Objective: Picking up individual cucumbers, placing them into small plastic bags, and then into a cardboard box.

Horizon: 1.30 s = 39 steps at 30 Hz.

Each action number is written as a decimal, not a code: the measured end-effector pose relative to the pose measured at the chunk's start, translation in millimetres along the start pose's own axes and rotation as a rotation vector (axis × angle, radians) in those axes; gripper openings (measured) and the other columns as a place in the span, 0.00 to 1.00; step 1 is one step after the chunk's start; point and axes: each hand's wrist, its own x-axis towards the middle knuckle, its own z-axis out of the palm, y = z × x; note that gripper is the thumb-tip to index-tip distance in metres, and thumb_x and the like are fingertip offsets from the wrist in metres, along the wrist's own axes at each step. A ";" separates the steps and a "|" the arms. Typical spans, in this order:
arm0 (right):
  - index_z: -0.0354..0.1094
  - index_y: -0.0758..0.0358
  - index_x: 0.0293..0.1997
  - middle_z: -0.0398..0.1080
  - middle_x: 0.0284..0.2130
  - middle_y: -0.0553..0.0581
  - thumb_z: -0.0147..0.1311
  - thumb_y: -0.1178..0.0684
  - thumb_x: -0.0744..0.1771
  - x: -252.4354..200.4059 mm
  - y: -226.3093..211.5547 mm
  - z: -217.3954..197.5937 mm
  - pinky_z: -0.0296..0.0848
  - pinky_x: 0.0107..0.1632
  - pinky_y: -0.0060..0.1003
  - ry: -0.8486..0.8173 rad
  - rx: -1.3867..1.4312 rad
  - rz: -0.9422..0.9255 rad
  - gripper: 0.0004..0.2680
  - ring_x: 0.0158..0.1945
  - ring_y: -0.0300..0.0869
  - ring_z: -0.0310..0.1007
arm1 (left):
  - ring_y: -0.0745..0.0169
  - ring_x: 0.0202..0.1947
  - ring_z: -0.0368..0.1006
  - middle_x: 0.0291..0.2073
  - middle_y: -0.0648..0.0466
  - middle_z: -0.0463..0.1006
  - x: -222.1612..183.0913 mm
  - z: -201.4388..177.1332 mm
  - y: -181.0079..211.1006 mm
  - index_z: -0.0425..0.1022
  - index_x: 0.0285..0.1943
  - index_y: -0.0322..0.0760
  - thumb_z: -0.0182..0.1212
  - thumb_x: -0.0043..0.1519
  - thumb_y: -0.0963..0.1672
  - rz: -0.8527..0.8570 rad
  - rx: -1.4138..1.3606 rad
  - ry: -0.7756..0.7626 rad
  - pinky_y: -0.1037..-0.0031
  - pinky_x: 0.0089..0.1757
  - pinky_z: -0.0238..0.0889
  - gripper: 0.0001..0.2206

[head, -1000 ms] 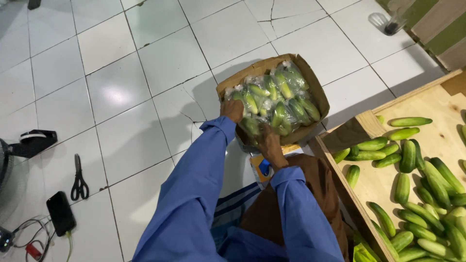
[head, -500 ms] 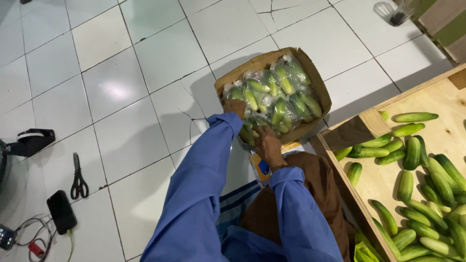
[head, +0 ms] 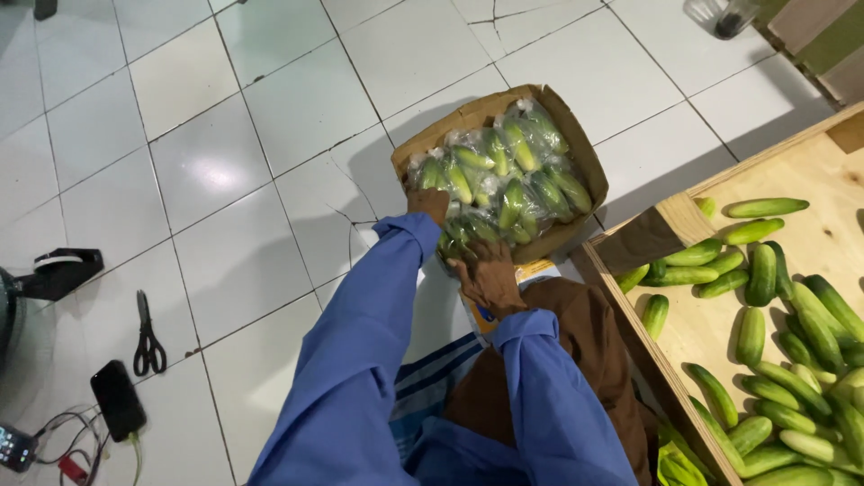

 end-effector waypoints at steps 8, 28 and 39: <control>0.74 0.58 0.47 0.73 0.46 0.57 0.52 0.49 0.64 -26.0 27.4 8.3 0.63 0.55 0.47 0.055 -0.016 -0.022 0.11 0.56 0.51 0.69 | 0.48 0.37 0.78 0.37 0.44 0.78 -36.6 -75.7 -2.4 0.73 0.36 0.35 0.52 0.66 0.38 0.169 -0.071 -0.019 0.48 0.42 0.70 0.06; 0.78 0.55 0.47 0.78 0.38 0.62 0.56 0.61 0.67 -81.7 23.6 -197.3 0.79 0.46 0.49 0.525 0.462 0.670 0.08 0.43 0.57 0.79 | 0.38 0.44 0.80 0.45 0.36 0.82 -211.1 -134.1 209.3 0.81 0.53 0.37 0.60 0.63 0.40 0.686 -1.000 -0.103 0.55 0.43 0.75 0.11; 0.69 0.54 0.43 0.78 0.28 0.59 0.59 0.53 0.68 -242.6 121.1 -222.0 0.77 0.35 0.45 0.691 0.049 1.050 0.04 0.33 0.54 0.80 | 0.41 0.48 0.79 0.43 0.45 0.84 -242.3 -28.8 394.7 0.81 0.50 0.44 0.61 0.63 0.40 0.858 -1.032 -0.037 0.55 0.49 0.73 0.09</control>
